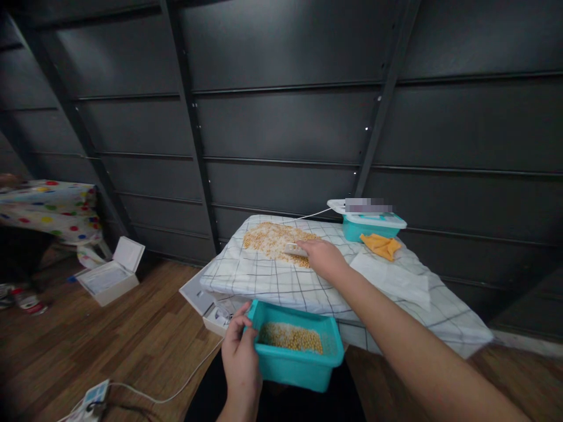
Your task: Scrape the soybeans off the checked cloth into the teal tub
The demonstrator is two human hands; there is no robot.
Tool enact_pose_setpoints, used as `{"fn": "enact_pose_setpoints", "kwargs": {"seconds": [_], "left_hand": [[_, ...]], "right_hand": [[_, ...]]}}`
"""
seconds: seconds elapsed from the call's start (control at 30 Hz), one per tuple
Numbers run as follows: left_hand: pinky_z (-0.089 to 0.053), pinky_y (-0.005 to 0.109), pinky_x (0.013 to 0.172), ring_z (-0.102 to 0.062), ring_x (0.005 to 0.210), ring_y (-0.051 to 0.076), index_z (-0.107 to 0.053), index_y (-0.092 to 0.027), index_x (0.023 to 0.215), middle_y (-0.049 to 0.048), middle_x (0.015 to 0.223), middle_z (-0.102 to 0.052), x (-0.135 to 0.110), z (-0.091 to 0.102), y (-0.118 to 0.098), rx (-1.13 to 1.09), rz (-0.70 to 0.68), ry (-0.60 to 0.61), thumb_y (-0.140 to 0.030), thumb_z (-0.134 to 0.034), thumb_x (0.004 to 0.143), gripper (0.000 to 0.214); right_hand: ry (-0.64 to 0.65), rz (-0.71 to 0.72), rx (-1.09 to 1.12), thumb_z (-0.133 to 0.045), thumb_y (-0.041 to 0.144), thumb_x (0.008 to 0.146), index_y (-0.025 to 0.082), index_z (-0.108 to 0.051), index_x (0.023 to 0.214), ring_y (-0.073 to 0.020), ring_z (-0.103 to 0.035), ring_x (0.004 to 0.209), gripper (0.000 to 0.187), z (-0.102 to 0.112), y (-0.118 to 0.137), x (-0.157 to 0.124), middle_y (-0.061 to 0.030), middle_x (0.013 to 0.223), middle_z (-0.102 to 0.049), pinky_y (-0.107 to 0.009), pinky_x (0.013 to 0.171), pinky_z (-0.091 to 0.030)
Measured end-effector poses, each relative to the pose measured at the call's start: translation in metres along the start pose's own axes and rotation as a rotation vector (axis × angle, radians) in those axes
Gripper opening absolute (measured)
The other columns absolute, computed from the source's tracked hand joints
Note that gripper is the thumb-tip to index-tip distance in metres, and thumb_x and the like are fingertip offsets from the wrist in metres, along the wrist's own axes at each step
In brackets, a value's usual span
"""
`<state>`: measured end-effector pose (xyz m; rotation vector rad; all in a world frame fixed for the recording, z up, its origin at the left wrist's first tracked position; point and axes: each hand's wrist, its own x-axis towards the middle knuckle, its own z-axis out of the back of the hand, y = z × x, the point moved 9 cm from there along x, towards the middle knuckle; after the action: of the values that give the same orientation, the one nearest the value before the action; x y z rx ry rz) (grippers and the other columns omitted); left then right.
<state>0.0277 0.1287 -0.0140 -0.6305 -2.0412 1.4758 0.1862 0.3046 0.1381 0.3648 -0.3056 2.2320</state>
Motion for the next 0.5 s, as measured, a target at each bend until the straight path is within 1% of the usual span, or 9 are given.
{"fn": "enact_pose_setpoints", "kwargs": {"seconds": [0.07,0.27,0.5], "left_hand": [[-0.028,0.047,0.104,-0.052,0.116,0.026,-0.050,-0.022,0.066,0.0049,0.118,-0.063,0.001,0.001,0.001,0.001,-0.003,-0.004,-0.015,-0.049,0.068,0.008],[-0.030,0.047,0.102,-0.054,0.113,0.027,-0.048,-0.022,0.063,0.0048,0.115,-0.066,0.000,0.002,0.002,-0.039,0.053,-0.026,-0.016,-0.049,0.067,0.008],[-0.030,0.047,0.102,-0.054,0.114,0.026,-0.049,-0.022,0.064,0.0049,0.117,-0.065,-0.001,0.000,-0.002,-0.015,0.045,-0.009,-0.015,-0.049,0.068,0.008]], "right_hand": [[0.007,-0.003,0.001,-0.040,0.010,0.086,0.014,-0.059,0.125,-0.0231,-0.060,0.106,0.043,0.001,0.001,-0.001,-0.0125,0.119,-0.065,-0.036,0.093,-0.045],[-0.012,-0.011,-0.028,-0.040,0.010,0.086,0.014,-0.059,0.125,-0.0227,-0.060,0.106,0.043,0.003,0.007,-0.006,-0.0123,0.119,-0.065,-0.035,0.093,-0.045],[-0.008,-0.002,-0.080,-0.039,0.008,0.086,0.012,-0.059,0.124,-0.0226,-0.061,0.105,0.044,0.004,0.017,-0.012,-0.0122,0.118,-0.065,-0.035,0.093,-0.045]]}}
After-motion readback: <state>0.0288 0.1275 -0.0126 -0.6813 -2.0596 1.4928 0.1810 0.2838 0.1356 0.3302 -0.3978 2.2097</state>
